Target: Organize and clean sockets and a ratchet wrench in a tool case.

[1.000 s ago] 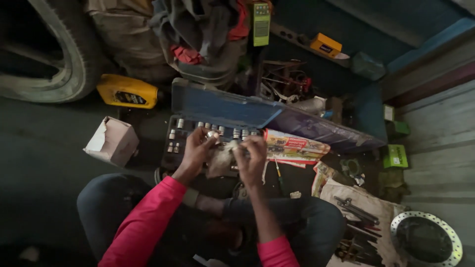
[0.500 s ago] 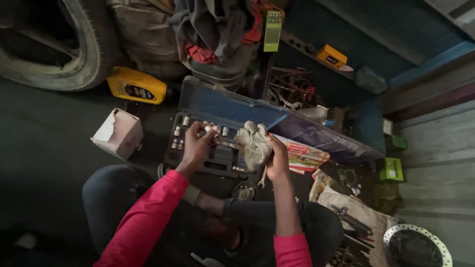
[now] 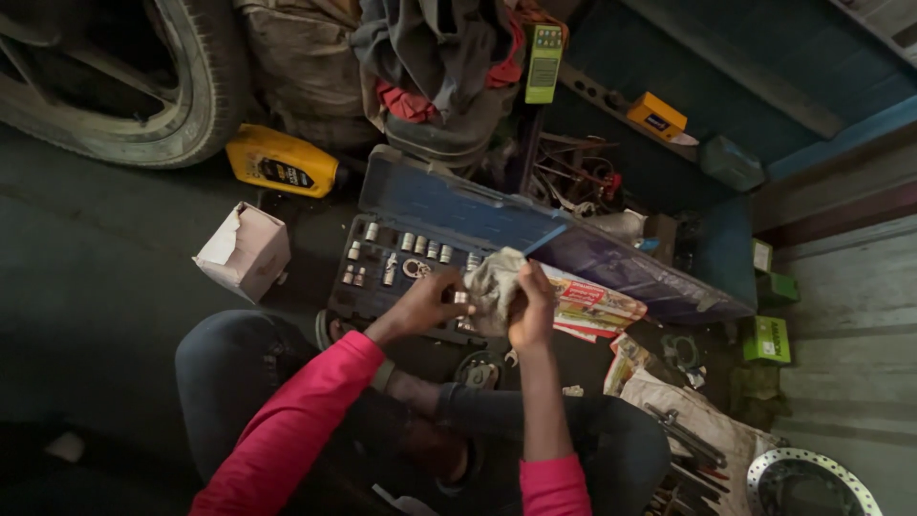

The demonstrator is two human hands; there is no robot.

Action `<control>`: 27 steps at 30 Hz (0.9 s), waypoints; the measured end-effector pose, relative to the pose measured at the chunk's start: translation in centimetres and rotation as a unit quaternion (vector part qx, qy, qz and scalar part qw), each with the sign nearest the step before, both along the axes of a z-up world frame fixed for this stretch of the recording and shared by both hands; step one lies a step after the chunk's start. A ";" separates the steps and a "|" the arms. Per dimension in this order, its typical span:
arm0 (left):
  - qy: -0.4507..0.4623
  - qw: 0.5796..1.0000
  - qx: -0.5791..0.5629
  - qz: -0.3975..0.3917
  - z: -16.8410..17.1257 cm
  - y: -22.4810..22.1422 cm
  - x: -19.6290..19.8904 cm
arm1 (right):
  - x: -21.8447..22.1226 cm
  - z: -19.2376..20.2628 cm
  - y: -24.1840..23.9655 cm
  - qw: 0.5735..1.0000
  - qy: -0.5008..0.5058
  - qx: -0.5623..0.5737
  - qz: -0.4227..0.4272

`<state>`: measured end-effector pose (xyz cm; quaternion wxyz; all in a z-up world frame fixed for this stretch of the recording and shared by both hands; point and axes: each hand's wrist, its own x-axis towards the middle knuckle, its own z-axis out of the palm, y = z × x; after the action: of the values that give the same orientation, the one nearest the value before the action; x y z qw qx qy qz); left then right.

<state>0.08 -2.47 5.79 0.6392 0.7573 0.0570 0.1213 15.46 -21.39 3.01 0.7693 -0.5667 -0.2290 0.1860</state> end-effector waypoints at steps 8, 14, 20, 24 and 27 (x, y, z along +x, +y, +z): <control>-0.045 0.965 -0.234 0.112 -2.9 1.5 0.9 | -3.0 5.4 1.1 0.960 0.243 0.132 0.054; -0.091 0.871 -0.464 0.132 -1.1 2.2 0.7 | -5.4 4.4 3.8 0.925 0.342 0.160 0.046; -0.073 0.893 -0.420 0.143 -2.4 1.2 1.0 | -8.0 -1.2 6.6 0.976 0.192 0.046 -0.090; -0.060 0.904 -0.398 0.145 -3.1 0.9 0.9 | -9.6 -3.0 7.3 0.991 0.032 -0.005 -0.127; -0.071 0.908 -0.382 0.160 -3.2 1.2 0.9 | -11.1 -1.5 7.3 0.962 -0.200 -0.049 -0.180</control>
<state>0.95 -1.32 2.58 0.8538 0.4258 0.1736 0.2440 4.41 -14.08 1.51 0.7001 -0.6611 -0.2625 -0.0618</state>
